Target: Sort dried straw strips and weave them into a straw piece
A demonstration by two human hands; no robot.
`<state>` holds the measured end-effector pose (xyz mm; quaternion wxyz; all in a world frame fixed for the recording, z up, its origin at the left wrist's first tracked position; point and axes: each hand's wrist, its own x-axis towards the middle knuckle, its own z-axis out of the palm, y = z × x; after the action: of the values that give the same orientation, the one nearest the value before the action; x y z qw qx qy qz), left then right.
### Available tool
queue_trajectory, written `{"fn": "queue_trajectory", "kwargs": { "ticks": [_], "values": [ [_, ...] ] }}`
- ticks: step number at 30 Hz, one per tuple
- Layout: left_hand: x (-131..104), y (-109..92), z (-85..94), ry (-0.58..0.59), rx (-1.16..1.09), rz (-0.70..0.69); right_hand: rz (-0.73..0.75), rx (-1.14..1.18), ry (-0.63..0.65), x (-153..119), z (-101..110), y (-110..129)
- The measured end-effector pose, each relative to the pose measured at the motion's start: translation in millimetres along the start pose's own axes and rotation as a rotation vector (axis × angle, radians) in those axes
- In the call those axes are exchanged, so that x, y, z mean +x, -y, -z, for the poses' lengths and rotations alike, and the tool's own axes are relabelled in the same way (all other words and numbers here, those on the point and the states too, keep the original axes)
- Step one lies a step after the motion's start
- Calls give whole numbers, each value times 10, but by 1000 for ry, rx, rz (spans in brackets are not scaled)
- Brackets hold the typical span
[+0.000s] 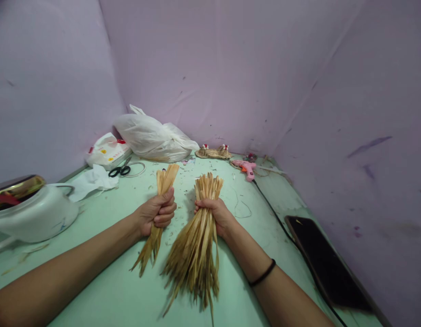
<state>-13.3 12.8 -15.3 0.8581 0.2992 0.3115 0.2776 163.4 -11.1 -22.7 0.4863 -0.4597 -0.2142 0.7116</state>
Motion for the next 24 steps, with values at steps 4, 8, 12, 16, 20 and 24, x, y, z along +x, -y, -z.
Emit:
{"fn": "queue_trajectory", "kwargs": {
  "ticks": [4, 8, 12, 16, 20, 24],
  "values": [
    [-5, 4, -8, 0, -2, -6, 5, 1, -4, 4, 5, -5],
    [-20, -2, -20, -9, -16, -34, 5, 0, 3, 11, 17, -18],
    [-40, -12, -25, -38, 3, -67, 10, 1, 7, 13, 19, -21],
    [-48, -5, -14, -33, -1, -75, 11, -3, 3, 13, 19, -19],
    [-36, 16, -20, -38, 14, -85, 8, -10, -5, 7, 9, -19],
    [-28, 30, -54, -56, 30, -94, 14, -12, -11, -6, -4, -14]
  ]
}}
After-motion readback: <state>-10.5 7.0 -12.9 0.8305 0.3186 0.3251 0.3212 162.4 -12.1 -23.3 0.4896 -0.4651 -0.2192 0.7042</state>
